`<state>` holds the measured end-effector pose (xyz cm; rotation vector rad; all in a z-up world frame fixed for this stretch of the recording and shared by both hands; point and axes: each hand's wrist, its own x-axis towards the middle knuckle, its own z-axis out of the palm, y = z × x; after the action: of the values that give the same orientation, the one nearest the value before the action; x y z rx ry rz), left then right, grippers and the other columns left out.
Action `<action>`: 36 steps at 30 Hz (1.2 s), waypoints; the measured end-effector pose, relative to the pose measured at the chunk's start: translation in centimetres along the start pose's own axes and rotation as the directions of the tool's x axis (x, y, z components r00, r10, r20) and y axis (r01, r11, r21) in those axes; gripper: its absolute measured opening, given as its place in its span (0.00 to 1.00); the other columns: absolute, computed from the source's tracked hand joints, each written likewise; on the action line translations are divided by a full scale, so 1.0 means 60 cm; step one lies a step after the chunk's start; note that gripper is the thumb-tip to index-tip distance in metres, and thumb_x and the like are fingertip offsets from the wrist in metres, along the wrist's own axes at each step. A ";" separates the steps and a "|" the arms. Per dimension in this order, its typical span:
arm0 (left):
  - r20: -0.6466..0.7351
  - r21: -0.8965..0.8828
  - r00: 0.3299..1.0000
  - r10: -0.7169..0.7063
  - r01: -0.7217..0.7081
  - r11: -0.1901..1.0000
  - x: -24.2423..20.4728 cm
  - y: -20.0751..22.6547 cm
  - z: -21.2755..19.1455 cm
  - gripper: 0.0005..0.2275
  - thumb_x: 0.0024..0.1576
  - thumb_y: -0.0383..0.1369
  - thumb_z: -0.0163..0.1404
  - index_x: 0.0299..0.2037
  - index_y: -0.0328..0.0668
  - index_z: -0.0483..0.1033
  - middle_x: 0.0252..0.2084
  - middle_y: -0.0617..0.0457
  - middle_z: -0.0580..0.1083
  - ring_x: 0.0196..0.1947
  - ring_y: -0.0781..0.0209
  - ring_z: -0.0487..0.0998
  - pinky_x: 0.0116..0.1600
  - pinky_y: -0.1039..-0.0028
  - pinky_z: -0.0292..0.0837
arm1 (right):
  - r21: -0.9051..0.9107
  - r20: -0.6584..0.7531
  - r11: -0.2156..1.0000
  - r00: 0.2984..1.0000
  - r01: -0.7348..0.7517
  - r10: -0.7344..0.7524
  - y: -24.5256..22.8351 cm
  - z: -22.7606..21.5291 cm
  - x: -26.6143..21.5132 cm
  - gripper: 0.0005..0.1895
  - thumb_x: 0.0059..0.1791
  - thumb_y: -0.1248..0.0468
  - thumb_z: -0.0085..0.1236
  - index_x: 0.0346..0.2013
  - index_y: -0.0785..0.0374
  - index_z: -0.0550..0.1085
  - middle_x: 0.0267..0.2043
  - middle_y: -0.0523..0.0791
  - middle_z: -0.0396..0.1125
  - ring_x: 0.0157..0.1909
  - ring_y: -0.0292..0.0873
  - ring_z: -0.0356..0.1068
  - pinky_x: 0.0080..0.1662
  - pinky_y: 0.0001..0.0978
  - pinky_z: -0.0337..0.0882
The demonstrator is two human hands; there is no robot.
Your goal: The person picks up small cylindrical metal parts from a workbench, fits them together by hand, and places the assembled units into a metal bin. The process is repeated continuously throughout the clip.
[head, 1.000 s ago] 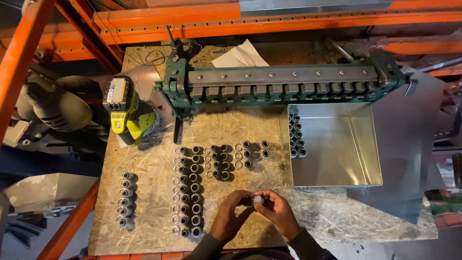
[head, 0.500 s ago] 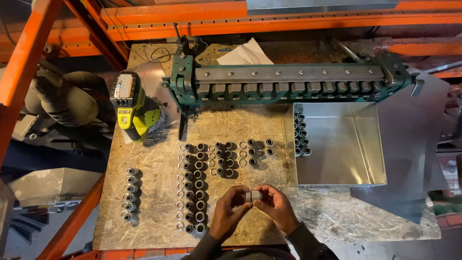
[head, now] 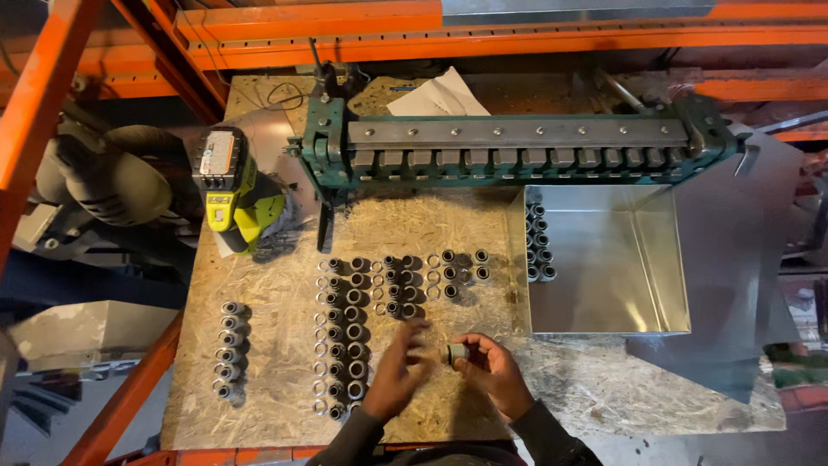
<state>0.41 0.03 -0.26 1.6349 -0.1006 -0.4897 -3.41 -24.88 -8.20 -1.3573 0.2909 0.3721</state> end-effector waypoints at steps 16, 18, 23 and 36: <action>0.046 -0.004 0.986 -0.159 0.159 0.987 0.042 -0.041 0.022 0.20 0.71 0.47 0.48 0.72 0.57 0.73 0.67 0.36 0.84 0.62 0.41 0.89 0.70 0.42 0.87 | 0.017 -0.054 0.999 0.998 0.031 -0.030 0.049 -0.028 0.017 0.22 0.54 0.66 0.77 0.62 0.67 0.83 0.53 0.50 0.83 0.52 0.42 0.81 0.58 0.33 0.80; 0.124 -0.026 0.992 -0.024 0.027 0.999 0.033 -0.021 0.018 0.25 0.69 0.39 0.57 0.77 0.56 0.69 0.70 0.40 0.82 0.59 0.48 0.87 0.66 0.52 0.87 | -0.012 -0.048 1.000 0.999 0.010 -0.010 0.021 -0.021 0.011 0.21 0.54 0.62 0.77 0.60 0.65 0.82 0.49 0.47 0.79 0.49 0.40 0.77 0.55 0.33 0.76; 0.002 0.032 0.977 -0.212 0.212 0.977 0.043 -0.038 0.015 0.25 0.75 0.52 0.42 0.73 0.45 0.75 0.24 0.49 0.82 0.17 0.59 0.79 0.28 0.67 0.78 | -0.055 -0.033 0.997 0.998 -0.050 0.048 0.025 -0.023 0.005 0.26 0.53 0.58 0.77 0.64 0.63 0.83 0.54 0.49 0.79 0.56 0.46 0.80 0.60 0.40 0.82; 0.123 0.070 0.984 0.127 -0.136 0.988 0.052 -0.071 0.042 0.25 0.66 0.36 0.66 0.71 0.44 0.73 0.73 0.40 0.75 0.61 0.44 0.86 0.61 0.56 0.92 | 0.055 -0.089 0.995 0.992 -0.082 0.087 0.023 -0.033 0.006 0.26 0.55 0.61 0.74 0.66 0.65 0.81 0.53 0.49 0.78 0.53 0.46 0.78 0.60 0.40 0.78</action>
<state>1.35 -2.85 -5.26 1.6622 -0.3182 -0.4859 -3.65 -26.58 -9.97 -1.3162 0.4325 0.3712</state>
